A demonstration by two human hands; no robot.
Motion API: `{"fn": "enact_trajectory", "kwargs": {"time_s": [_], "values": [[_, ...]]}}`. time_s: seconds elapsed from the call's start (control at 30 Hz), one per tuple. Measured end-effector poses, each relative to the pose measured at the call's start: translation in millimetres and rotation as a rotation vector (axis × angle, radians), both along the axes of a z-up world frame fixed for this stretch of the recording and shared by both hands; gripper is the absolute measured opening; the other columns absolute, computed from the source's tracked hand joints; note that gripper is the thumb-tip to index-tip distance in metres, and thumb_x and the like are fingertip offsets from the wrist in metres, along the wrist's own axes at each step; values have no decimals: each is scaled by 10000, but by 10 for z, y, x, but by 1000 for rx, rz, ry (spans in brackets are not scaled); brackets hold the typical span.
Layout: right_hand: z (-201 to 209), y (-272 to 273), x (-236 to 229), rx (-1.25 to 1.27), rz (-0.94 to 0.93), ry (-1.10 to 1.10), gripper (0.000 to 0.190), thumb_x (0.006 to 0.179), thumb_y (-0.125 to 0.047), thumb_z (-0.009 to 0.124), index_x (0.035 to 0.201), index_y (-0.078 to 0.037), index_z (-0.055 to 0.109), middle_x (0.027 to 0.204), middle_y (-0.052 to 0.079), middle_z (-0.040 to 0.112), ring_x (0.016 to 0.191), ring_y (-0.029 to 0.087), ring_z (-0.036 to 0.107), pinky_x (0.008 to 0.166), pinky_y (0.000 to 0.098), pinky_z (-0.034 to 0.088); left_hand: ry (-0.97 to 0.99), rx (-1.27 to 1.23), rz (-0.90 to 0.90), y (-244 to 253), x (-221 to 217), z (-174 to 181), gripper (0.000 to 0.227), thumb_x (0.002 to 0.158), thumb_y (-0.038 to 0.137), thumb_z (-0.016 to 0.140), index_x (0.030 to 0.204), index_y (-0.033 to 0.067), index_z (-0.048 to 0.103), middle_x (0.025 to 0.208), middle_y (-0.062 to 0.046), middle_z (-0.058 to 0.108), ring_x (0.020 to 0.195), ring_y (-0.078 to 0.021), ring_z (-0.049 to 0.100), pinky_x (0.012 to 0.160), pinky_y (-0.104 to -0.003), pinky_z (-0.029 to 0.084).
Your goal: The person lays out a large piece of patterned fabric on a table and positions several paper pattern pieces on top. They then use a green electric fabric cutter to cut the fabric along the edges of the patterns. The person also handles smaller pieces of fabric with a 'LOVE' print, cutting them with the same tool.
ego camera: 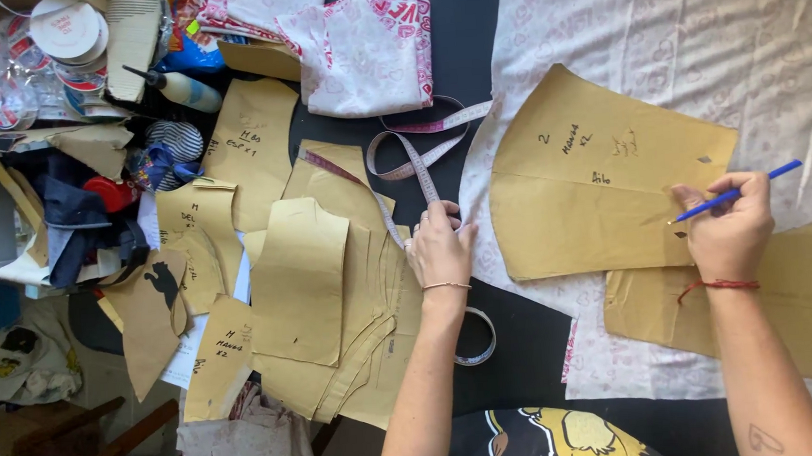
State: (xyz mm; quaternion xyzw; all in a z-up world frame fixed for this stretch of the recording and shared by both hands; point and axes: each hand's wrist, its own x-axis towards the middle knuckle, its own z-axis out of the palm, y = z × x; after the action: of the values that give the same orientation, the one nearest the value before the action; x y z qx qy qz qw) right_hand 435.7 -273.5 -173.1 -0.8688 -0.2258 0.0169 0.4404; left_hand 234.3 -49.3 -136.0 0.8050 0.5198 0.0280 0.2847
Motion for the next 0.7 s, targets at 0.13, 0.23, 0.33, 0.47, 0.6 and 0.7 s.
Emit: {"fn": "enact_trajectory", "kwargs": {"time_s": [0.13, 0.23, 0.33, 0.47, 0.6, 0.7], "values": [[177, 69, -26, 60, -38, 100, 412, 790, -4, 764, 928, -41, 377, 1026, 171, 530, 659, 118, 437, 582, 226, 374, 63, -57, -24, 10, 7, 2, 252, 658, 266, 660, 841, 192, 504, 795, -27, 555, 783, -294, 541, 697, -429, 379], [157, 41, -21, 151, -51, 144, 402, 748, 58, 715, 908, -52, 363, 1078, 223, 566, 884, 189, 559, 687, 246, 451, 122, 58, -64, -44, -46, -6, 185, 677, 252, 606, 802, 153, 514, 795, -75, 536, 773, -297, 529, 695, -437, 382], [29, -83, 10, 250, 42, 165, 389, 762, 111, 677, 919, -36, 352, 1103, 284, 520, 1003, 284, 558, 805, 309, 476, 102, 169, -83, -131, -126, 10, 168, 661, 259, 596, 756, 170, 489, 757, -44, 524, 744, -293, 520, 655, -441, 375], [-66, -145, 30, 143, 17, 110, 376, 782, 57, 750, 921, -24, 409, 950, 135, 513, 833, 162, 506, 746, 265, 437, 112, 155, -120, -180, -209, 18, 184, 682, 281, 592, 767, 159, 483, 754, -35, 541, 748, -288, 517, 657, -445, 379], [528, -22, -58, 149, 154, 148, 335, 811, 80, 622, 921, -12, 319, 1214, 296, 483, 1058, 300, 532, 815, 301, 452, 71, 207, -144, -192, -236, 18, 138, 682, 252, 569, 755, 161, 495, 727, -5, 540, 695, -264, 524, 642, -420, 369], [498, -642, 71, -118, 35, -114, 334, 831, 65, 703, 919, 14, 385, 1170, 255, 580, 1062, 346, 571, 890, 412, 420, 70, 148, -150, -190, -242, 89, 159, 690, 257, 594, 765, 159, 494, 742, -31, 554, 738, -284, 541, 676, -428, 380]]}}
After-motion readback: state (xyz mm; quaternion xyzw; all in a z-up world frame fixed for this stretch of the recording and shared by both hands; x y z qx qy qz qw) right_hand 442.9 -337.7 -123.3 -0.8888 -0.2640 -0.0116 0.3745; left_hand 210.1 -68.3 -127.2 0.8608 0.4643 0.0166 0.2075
